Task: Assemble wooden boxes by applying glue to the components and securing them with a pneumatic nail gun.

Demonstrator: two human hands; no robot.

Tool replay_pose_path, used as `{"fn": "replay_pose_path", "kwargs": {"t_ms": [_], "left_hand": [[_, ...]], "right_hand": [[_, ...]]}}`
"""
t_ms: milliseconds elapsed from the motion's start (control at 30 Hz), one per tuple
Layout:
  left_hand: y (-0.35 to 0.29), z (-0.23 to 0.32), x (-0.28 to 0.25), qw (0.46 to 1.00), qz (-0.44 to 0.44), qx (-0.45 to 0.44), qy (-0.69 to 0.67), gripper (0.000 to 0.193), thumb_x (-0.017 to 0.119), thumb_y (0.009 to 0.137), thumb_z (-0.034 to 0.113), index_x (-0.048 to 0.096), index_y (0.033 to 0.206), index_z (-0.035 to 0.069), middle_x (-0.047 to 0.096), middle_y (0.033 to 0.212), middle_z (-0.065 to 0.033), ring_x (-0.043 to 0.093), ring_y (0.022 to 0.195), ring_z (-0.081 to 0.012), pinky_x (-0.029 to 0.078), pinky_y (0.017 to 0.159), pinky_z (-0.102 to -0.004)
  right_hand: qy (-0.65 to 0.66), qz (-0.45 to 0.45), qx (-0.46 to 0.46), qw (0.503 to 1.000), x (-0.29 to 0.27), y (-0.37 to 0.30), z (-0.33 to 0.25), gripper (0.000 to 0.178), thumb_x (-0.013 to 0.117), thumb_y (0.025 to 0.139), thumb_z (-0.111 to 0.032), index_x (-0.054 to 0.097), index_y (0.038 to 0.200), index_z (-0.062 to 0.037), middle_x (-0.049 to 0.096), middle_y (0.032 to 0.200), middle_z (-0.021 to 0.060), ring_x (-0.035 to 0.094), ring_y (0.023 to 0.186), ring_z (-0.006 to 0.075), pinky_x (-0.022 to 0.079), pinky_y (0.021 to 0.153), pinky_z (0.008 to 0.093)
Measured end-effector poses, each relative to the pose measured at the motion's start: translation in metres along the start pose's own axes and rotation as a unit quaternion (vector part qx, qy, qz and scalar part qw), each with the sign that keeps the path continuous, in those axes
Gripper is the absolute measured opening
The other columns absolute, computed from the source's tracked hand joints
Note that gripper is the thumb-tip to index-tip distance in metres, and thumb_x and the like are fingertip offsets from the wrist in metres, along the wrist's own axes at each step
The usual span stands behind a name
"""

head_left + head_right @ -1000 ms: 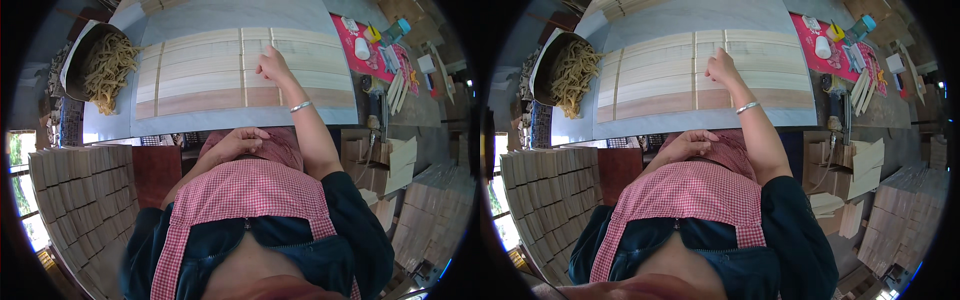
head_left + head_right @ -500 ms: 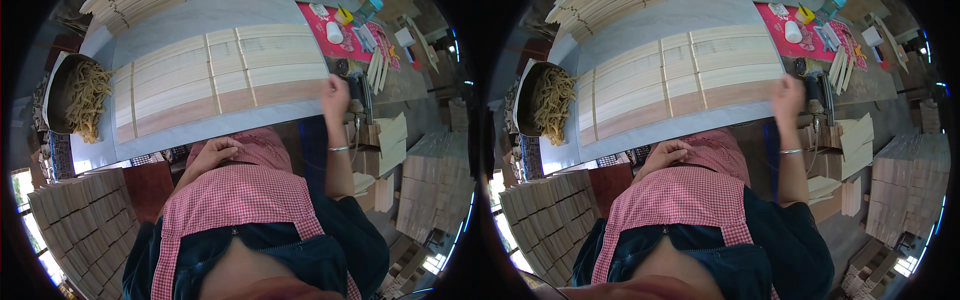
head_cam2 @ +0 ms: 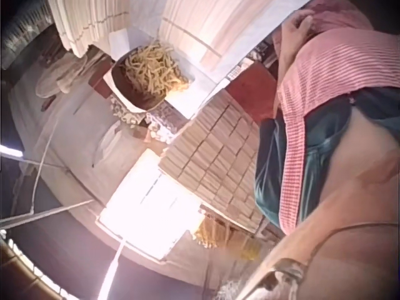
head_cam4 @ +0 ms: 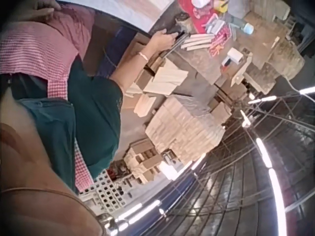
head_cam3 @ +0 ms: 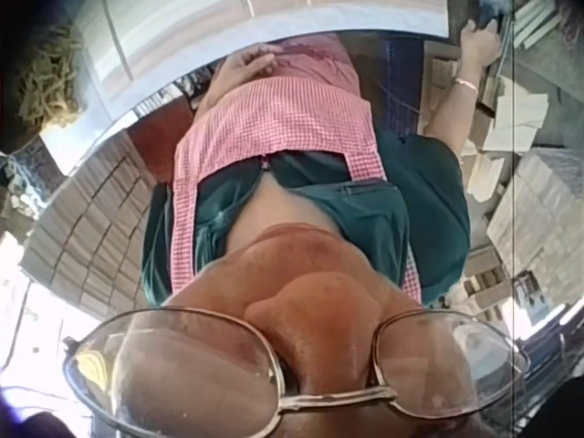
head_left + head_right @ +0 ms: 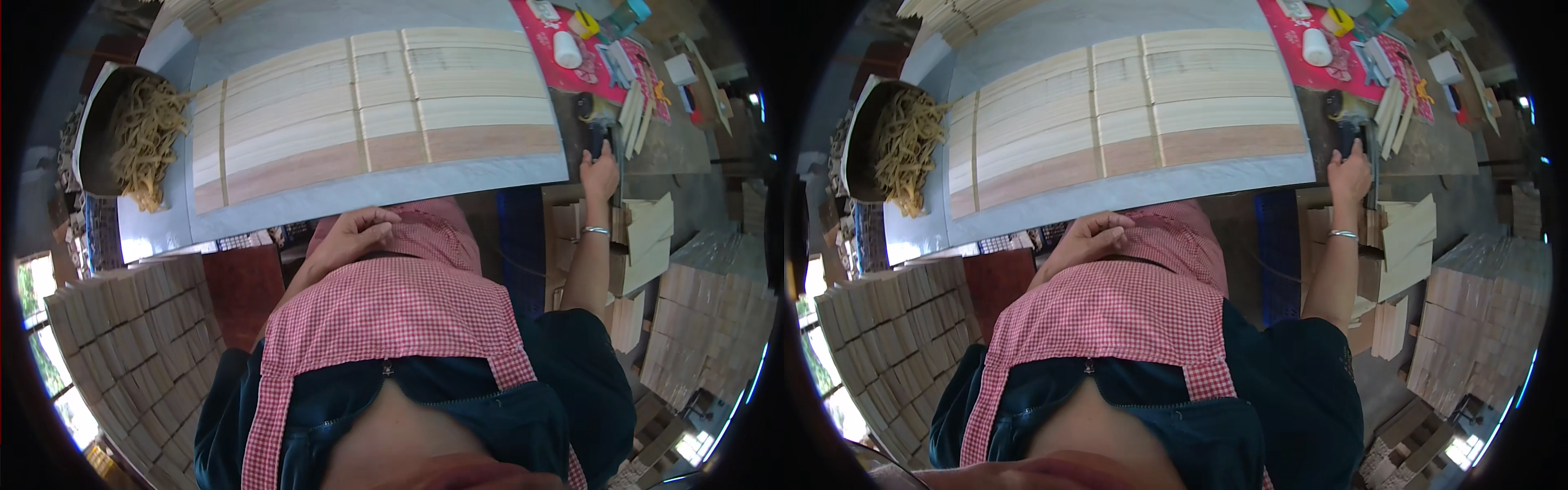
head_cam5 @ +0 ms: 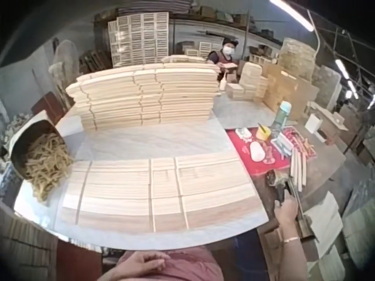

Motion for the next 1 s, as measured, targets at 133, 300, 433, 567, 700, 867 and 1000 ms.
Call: {"fn": "replay_pose_path", "kwargs": {"t_ms": [133, 300, 433, 567, 700, 867, 1000], "left_hand": [[-0.015, 0.022, -0.015, 0.995, 0.052, 0.066, 0.059, 0.023, 0.061, 0.098, 0.009, 0.068, 0.118, 0.002, 0.065, 0.09, -0.0044, 0.058, 0.078, -0.0108, 0.049, 0.072, -0.0231], [-0.026, 0.059, -0.025, 0.851, 0.143, 0.23, 0.449, 0.035, 0.068, 0.091, 0.014, 0.065, 0.124, 0.003, 0.063, 0.113, -0.0111, 0.06, 0.096, -0.0231, 0.05, 0.084, -0.034], [0.009, 0.057, -0.024, 0.686, 0.151, 0.329, 0.631, 0.054, 0.071, 0.089, 0.028, 0.057, 0.136, 0.006, 0.05, 0.145, -0.0134, 0.045, 0.136, -0.0332, 0.038, 0.111, -0.0455], [0.055, 0.067, -0.014, 0.658, 0.123, 0.339, 0.661, 0.06, 0.067, 0.091, 0.035, 0.051, 0.142, 0.007, 0.04, 0.155, -0.0117, 0.029, 0.148, -0.0315, 0.027, 0.119, -0.0471], [0.082, 0.075, -0.007, 0.636, 0.098, 0.328, 0.691, 0.065, 0.065, 0.092, 0.039, 0.047, 0.146, 0.008, 0.033, 0.161, -0.01, 0.021, 0.153, -0.0303, 0.019, 0.124, -0.0479], [0.094, 0.074, -0.011, 0.627, 0.099, 0.298, 0.713, 0.069, 0.063, 0.092, 0.044, 0.045, 0.148, 0.008, 0.03, 0.164, -0.0086, 0.018, 0.155, -0.0296, 0.016, 0.125, -0.0485], [0.102, 0.075, -0.012, 0.625, 0.101, 0.292, 0.716, 0.071, 0.061, 0.092, 0.047, 0.045, 0.149, 0.009, 0.031, 0.163, -0.0085, 0.019, 0.154, -0.0295, 0.016, 0.124, -0.0488]], "right_hand": [[0.003, -0.035, 0.033, 0.999, 0.0, 0.025, -0.001, 0.054, 0.064, 0.092, -0.034, 0.056, 0.136, -0.0032, 0.068, 0.111, 0.0216, 0.067, 0.097, 0.04, 0.054, 0.085, 0.0472], [0.008, 0.116, -0.042, 0.992, -0.003, 0.049, -0.028, 0.05, 0.062, 0.093, -0.041, 0.063, 0.125, -0.0024, 0.068, 0.112, 0.021, 0.066, 0.099, 0.0388, 0.052, 0.088, 0.0463], [0.262, 0.11, -0.299, 0.911, -0.029, 0.047, -0.194, 0.036, 0.065, 0.092, -0.021, 0.062, 0.123, -0.0022, 0.066, 0.118, 0.0173, 0.063, 0.108, 0.0351, 0.051, 0.093, 0.0434], [0.323, 0.078, -0.444, 0.832, -0.035, 0.014, -0.334, 0.029, 0.065, 0.088, -0.018, 0.061, 0.112, -0.0034, 0.064, 0.117, 0.0132, 0.061, 0.108, 0.0338, 0.05, 0.093, 0.0422], [0.322, 0.11, -0.476, 0.811, -0.006, 0.014, -0.415, 0.027, 0.065, 0.089, -0.03, 0.066, 0.1, -0.006, 0.066, 0.107, 0.0113, 0.064, 0.097, 0.0318, 0.052, 0.087, 0.0426], [0.291, 0.09, -0.443, 0.843, 0.004, 0.012, -0.437, 0.024, 0.065, 0.089, -0.03, 0.069, 0.093, -0.0067, 0.066, 0.104, 0.0101, 0.062, 0.096, 0.0316, 0.051, 0.087, 0.0415], [0.309, 0.08, -0.433, 0.843, 0.006, 0.018, -0.432, 0.023, 0.065, 0.089, -0.03, 0.069, 0.09, -0.0072, 0.066, 0.102, 0.0093, 0.06, 0.096, 0.0314, 0.051, 0.088, 0.041]]}}
Point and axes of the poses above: each hand's wrist, its own y-axis towards the middle knuckle, its own x-axis out of the palm, z = x × y, the point moved 3 cm from there along y, towards the middle knuckle
